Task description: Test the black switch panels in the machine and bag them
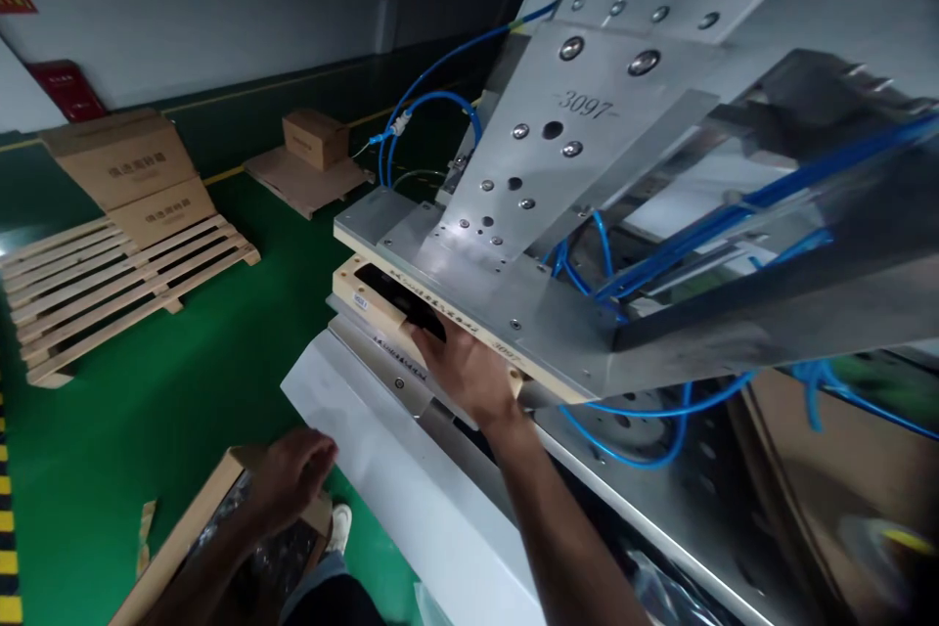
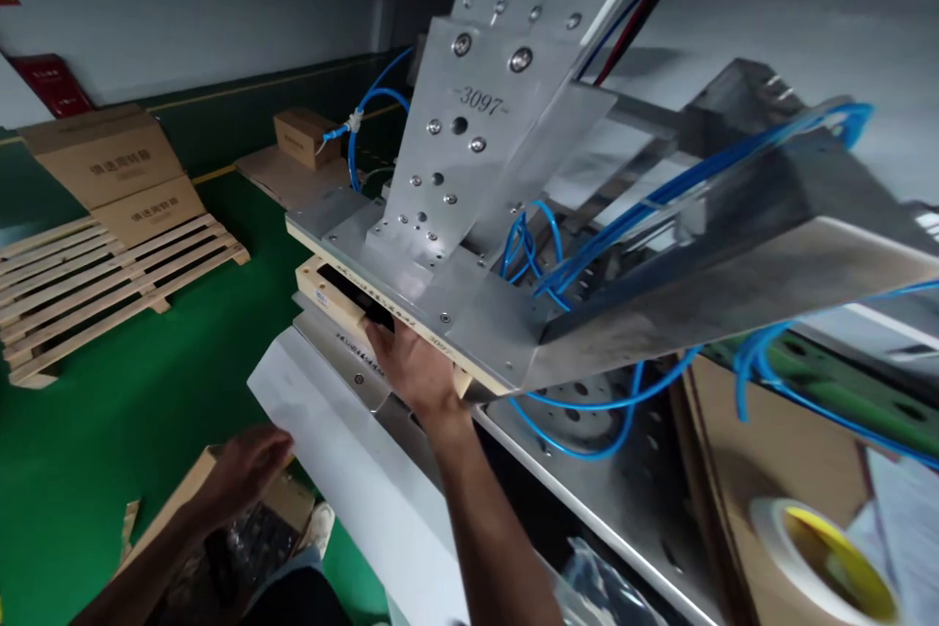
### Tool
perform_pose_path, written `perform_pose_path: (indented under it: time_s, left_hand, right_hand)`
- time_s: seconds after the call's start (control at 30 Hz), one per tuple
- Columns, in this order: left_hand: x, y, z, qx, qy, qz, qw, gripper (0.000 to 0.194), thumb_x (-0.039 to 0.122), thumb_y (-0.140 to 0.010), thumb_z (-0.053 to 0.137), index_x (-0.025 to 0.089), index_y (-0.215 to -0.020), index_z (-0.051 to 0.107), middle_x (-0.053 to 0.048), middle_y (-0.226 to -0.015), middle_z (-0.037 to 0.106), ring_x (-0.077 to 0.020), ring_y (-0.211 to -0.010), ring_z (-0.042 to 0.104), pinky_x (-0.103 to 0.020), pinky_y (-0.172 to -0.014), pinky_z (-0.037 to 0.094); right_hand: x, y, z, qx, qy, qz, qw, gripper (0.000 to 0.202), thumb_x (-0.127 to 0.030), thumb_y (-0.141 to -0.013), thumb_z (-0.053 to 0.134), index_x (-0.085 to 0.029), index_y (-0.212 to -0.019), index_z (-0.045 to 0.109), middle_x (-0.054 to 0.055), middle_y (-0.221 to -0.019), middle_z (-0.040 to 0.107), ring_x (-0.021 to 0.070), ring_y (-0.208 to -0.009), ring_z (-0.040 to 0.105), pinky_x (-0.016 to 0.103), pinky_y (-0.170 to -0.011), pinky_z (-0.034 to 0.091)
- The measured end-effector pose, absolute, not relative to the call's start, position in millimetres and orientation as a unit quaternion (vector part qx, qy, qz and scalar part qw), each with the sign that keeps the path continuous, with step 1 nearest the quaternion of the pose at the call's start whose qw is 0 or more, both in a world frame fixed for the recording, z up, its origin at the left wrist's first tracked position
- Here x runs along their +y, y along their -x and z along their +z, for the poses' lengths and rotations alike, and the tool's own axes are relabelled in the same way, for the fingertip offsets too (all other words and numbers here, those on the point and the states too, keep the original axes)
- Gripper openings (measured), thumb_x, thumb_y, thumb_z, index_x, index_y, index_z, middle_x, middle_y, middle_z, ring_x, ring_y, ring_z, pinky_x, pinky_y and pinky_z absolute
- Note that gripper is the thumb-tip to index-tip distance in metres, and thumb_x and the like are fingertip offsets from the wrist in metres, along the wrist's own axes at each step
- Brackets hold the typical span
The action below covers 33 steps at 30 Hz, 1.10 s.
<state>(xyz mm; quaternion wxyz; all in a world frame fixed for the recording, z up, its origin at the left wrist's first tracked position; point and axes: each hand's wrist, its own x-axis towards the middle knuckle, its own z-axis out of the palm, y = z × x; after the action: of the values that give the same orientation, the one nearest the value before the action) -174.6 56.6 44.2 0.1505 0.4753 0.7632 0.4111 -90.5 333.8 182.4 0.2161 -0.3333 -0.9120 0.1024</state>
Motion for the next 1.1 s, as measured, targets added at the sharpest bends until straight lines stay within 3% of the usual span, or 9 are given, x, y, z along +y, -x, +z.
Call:
perform_pose_path:
  time_s: [0.07,0.13,0.27,0.57,0.73,0.8,0.93,1.0,1.1]
  left_hand:
    - [77.4,198.8,79.7,0.753,-0.49,0.436,0.053,0.035,0.038,-0.108,0.045,0.022,-0.098,0.075,-0.009,-0.093,0.079,-0.0227,-0.089,0.075,-0.035,-0.081,0.061]
    - [107.6,225.1,113.0,0.745,-0.52,0.416,-0.031,0.037,0.043,-0.107,0.048,0.021,-0.125,0.072,-0.013,-0.124,0.077,-0.0286,-0.119,0.071,-0.043,-0.103,0.058]
    - [176.1,268.3,149.8,0.725,-0.607,0.304,-0.11,0.055,0.047,-0.11,0.04,0.016,-0.153,0.054,-0.016,-0.159,0.058,-0.0319,-0.151,0.05,-0.051,-0.127,0.039]
    - [211.6,293.5,146.0,0.723,-0.63,0.241,-0.153,0.057,0.045,-0.11,0.039,0.004,-0.142,0.064,-0.025,-0.141,0.069,-0.0367,-0.138,0.061,-0.053,-0.124,0.041]
    - [153.5,259.4,125.3,0.684,-0.616,0.356,-0.164,0.057,0.038,-0.106,0.053,0.014,-0.157,0.048,-0.022,-0.154,0.059,-0.0369,-0.148,0.052,-0.06,-0.127,0.035]
    - [118.6,223.1,96.6,0.66,-0.574,0.451,-0.177,0.062,0.032,-0.103,0.057,0.012,-0.16,0.044,-0.024,-0.153,0.058,-0.0382,-0.148,0.05,-0.06,-0.124,0.04]
    - [49.2,114.1,38.2,0.622,-0.614,0.476,-0.1,0.06,0.026,-0.095,0.068,0.02,-0.153,0.054,-0.017,-0.124,0.072,-0.0344,-0.117,0.069,-0.051,-0.102,0.058]
    - [29.8,54.8,23.1,0.576,-0.677,0.457,-0.048,0.057,0.025,-0.094,0.068,0.025,-0.15,0.057,-0.013,-0.116,0.075,-0.0325,-0.107,0.073,-0.047,-0.092,0.062]
    - [27.1,-9.6,18.0,0.561,-0.72,0.408,0.021,0.063,0.024,-0.097,0.065,0.029,-0.157,0.05,-0.014,-0.134,0.073,-0.0347,-0.122,0.071,-0.05,-0.101,0.06]
  right_hand:
    - [317.9,69.3,175.9,-0.916,0.329,0.038,0.225,0.046,-0.051,-0.099,0.059,-0.019,-0.129,0.072,0.017,-0.12,0.076,0.0364,-0.115,0.067,0.051,-0.103,0.05]
    - [305.4,49.4,168.0,-0.911,0.334,-0.047,0.237,0.054,-0.053,-0.102,0.056,-0.015,-0.14,0.066,0.021,-0.127,0.072,0.0402,-0.122,0.063,0.055,-0.105,0.049]
    - [295.3,26.7,152.5,-0.901,0.341,-0.125,0.238,0.062,-0.051,-0.103,0.056,-0.011,-0.15,0.057,0.025,-0.134,0.067,0.0413,-0.123,0.058,0.054,-0.101,0.049]
    - [288.7,37.4,146.8,-0.898,0.349,-0.101,0.248,0.056,-0.043,-0.104,0.057,-0.007,-0.147,0.056,0.025,-0.138,0.066,0.0386,-0.128,0.057,0.052,-0.108,0.045]
    - [223.2,2.7,146.4,-0.887,0.35,-0.014,0.3,0.045,-0.031,-0.104,0.055,-0.017,-0.146,0.057,0.019,-0.142,0.065,0.0329,-0.138,0.055,0.054,-0.117,0.042]
    - [186.4,-27.9,142.2,-0.877,0.347,0.03,0.33,0.038,-0.026,-0.102,0.058,-0.021,-0.14,0.06,0.015,-0.13,0.071,0.0283,-0.124,0.063,0.049,-0.109,0.05]
    - [117.2,-112.0,128.6,-0.829,0.385,0.058,0.402,0.03,-0.015,-0.099,0.058,-0.022,-0.127,0.063,0.008,-0.099,0.071,0.0222,-0.089,0.068,0.039,-0.079,0.058]
    - [96.5,-166.5,120.0,-0.788,0.441,0.007,0.43,0.029,-0.012,-0.098,0.057,-0.024,-0.124,0.064,0.007,-0.094,0.067,0.0219,-0.084,0.065,0.036,-0.07,0.056]
    - [90.6,-259.3,106.7,-0.675,0.557,-0.147,0.46,0.017,-0.014,-0.096,0.062,-0.023,-0.109,0.066,0.004,-0.085,0.063,0.02,-0.075,0.058,0.034,-0.068,0.051]
